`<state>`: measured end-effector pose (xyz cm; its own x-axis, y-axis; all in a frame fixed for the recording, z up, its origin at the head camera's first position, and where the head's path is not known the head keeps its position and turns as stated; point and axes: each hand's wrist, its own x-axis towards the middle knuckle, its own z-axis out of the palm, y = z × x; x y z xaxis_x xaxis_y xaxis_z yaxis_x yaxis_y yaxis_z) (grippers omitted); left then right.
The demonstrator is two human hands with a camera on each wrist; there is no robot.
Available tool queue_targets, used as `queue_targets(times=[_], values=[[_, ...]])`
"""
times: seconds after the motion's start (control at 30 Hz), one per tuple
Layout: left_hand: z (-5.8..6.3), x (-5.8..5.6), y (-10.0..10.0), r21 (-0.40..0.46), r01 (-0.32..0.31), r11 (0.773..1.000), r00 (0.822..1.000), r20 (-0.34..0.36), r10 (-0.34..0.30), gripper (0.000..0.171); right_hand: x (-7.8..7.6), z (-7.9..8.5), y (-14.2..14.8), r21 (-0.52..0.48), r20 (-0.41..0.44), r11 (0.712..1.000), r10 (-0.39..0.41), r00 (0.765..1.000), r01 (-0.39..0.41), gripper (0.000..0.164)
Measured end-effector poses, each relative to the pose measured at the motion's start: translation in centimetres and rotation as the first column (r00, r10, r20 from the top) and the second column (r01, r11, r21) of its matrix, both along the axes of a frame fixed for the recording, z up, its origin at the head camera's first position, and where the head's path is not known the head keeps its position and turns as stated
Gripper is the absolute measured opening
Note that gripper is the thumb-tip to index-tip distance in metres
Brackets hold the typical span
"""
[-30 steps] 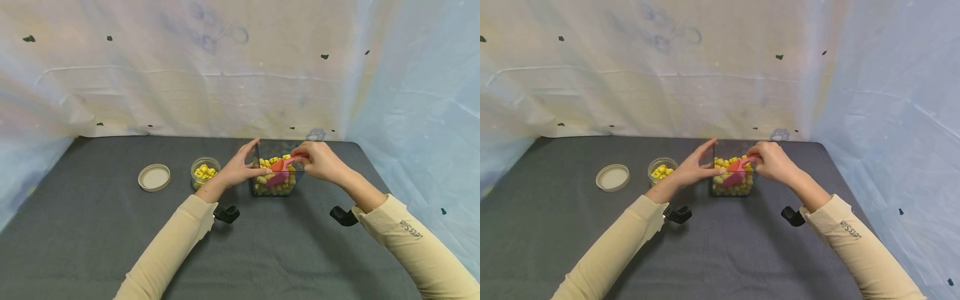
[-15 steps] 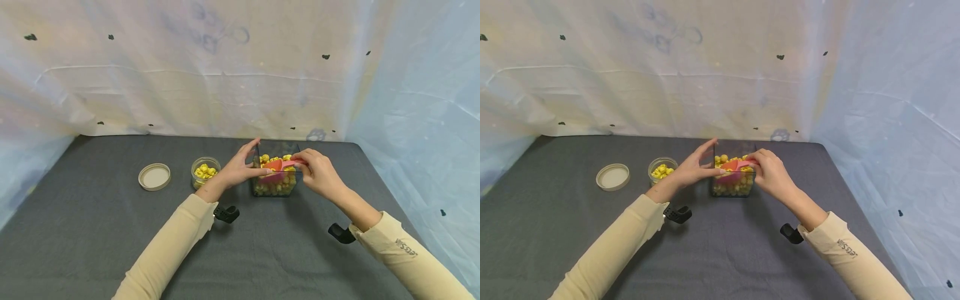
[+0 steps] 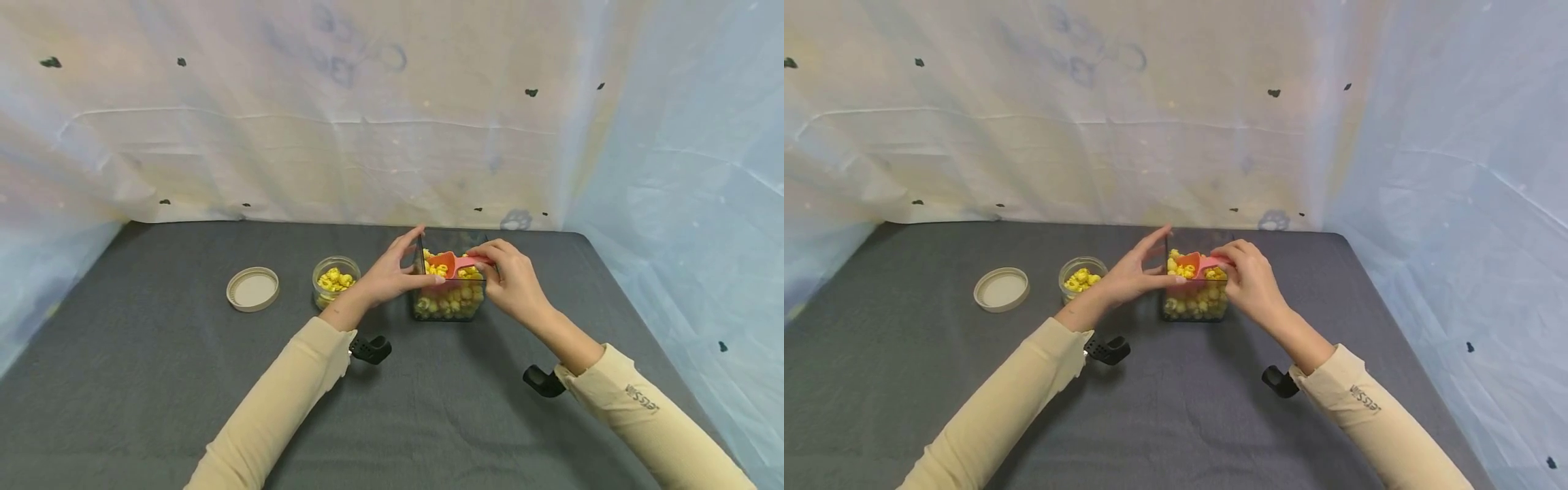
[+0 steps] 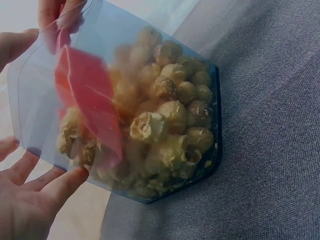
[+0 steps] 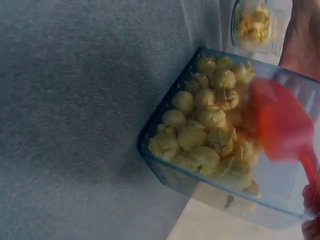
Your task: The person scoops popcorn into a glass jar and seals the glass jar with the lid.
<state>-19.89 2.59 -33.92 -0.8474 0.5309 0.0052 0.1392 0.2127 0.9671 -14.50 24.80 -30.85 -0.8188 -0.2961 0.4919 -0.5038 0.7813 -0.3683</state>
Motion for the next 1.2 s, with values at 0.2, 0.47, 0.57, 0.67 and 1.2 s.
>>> queue_targets(times=[0.2,0.47,0.57,0.67,1.2], values=[[-0.1,0.1,0.3,0.013,-0.007,1.0,1.0,-0.002,0.007,0.093,-0.6,-0.6,0.4,-0.034,-0.042,0.999,0.027,0.999,-0.029,0.017],[-0.2,0.1,0.4,0.01,-0.007,1.0,1.0,-0.003,0.007,0.092,-0.8,-1.0,1.9,-0.14,-0.071,0.989,0.038,0.997,-0.048,0.019],[-0.2,0.1,0.3,0.009,-0.009,1.0,1.0,-0.004,0.009,0.092,-0.8,-0.9,2.3,-0.189,-0.039,0.981,0.025,0.999,-0.032,0.02],[-0.1,0.1,0.3,0.002,-0.01,1.0,1.0,-0.008,0.01,0.092,-0.8,-1.0,2.6,-0.257,0.01,0.966,0.034,0.999,-0.03,0.02],[-0.2,0.1,0.3,-0.004,-0.015,1.0,1.0,-0.013,0.015,0.093,-0.3,-1.9,3.2,-0.474,0.115,0.881,0.086,0.99,-0.021,0.023]])
